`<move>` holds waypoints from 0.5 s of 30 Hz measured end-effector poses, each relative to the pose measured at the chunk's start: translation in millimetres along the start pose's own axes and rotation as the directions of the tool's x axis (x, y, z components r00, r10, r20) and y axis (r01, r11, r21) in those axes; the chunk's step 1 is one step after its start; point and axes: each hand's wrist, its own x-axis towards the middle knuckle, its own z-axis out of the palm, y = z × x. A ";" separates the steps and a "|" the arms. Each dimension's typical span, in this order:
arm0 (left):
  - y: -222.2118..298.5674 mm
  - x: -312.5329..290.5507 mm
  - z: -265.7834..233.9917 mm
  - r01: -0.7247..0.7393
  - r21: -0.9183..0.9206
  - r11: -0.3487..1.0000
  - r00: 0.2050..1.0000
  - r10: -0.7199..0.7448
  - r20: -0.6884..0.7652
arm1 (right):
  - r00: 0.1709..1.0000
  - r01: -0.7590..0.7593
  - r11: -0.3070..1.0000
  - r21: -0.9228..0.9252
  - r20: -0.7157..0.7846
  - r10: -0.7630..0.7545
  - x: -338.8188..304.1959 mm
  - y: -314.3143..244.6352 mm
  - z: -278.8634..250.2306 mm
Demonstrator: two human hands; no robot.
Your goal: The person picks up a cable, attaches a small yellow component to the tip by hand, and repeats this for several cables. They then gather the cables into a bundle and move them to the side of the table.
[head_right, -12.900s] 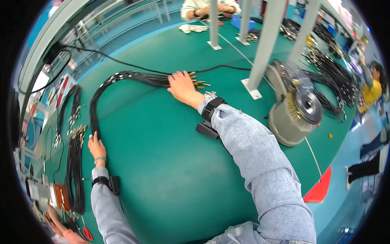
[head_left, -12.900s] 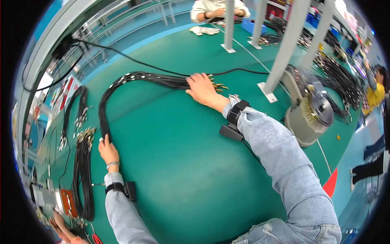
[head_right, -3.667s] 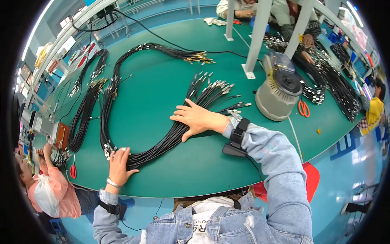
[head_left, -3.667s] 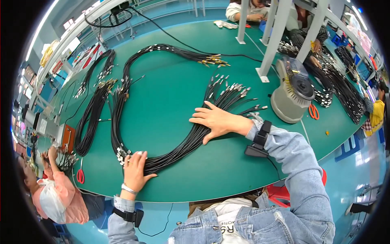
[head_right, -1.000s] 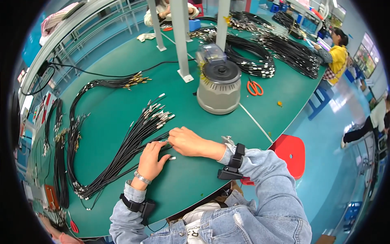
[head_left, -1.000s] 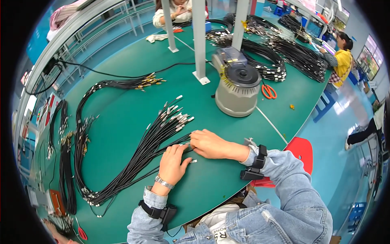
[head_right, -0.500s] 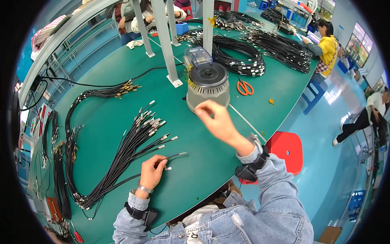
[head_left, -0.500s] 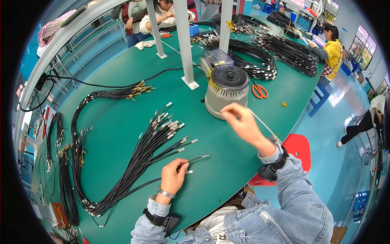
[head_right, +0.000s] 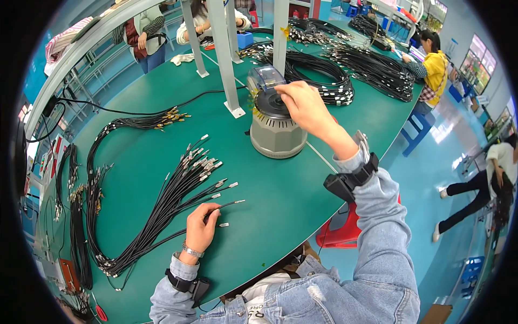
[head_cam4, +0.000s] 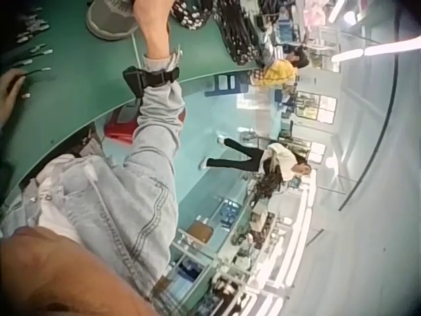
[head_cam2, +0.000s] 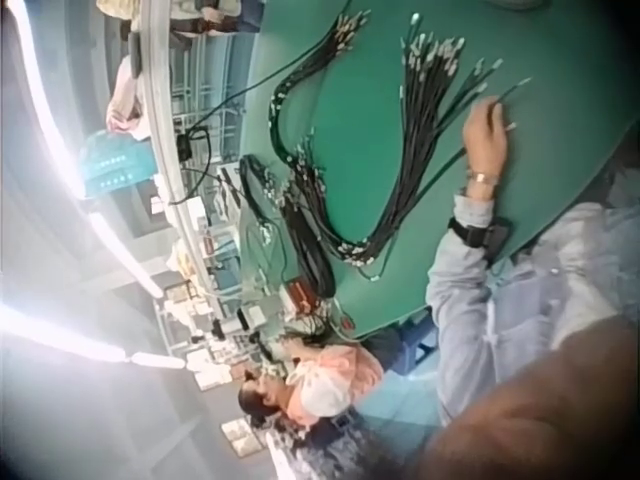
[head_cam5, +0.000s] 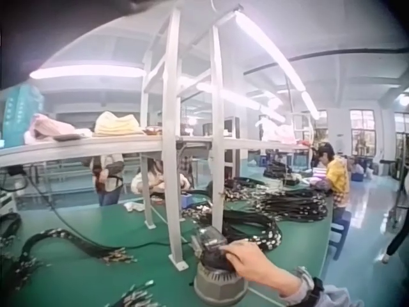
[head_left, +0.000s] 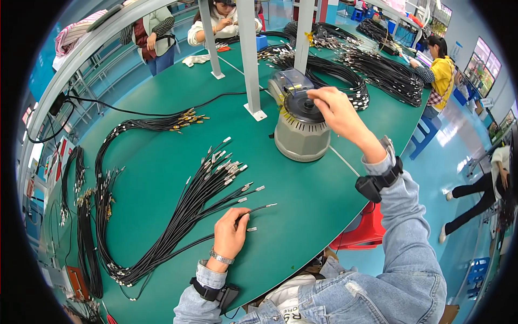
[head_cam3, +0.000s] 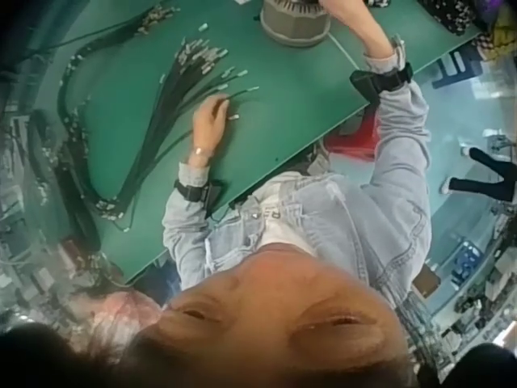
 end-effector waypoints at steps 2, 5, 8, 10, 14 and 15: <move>6.1 3.5 -0.5 0.011 0.006 1.000 1.000 -0.011 0.013 | 0.998 0.053 0.988 -0.144 -0.022 -0.057 -13.0 -2.6 7.4; 14.9 10.9 3.4 0.022 0.010 1.000 0.998 -0.022 0.052 | 0.995 0.080 0.972 -0.223 -0.036 -0.090 -17.6 0.7 11.2; 23.7 18.5 5.9 -0.107 0.028 0.994 0.986 0.103 0.135 | 0.991 0.098 0.969 -0.229 -0.063 -0.115 -15.5 -0.8 9.2; 25.4 18.3 4.7 -0.127 0.034 0.991 0.982 0.121 0.144 | 0.979 0.079 0.995 -0.064 -0.181 -0.090 -17.5 -12.6 6.3; 24.3 14.1 8.2 -0.114 -0.015 0.993 0.977 0.115 0.182 | 0.971 0.003 0.991 0.134 -0.236 0.029 -41.7 -38.4 0.1; 23.0 10.2 9.7 -0.060 -0.072 0.996 0.980 0.072 0.187 | 0.969 -0.030 0.982 0.187 -0.234 0.074 -49.8 -44.1 -0.1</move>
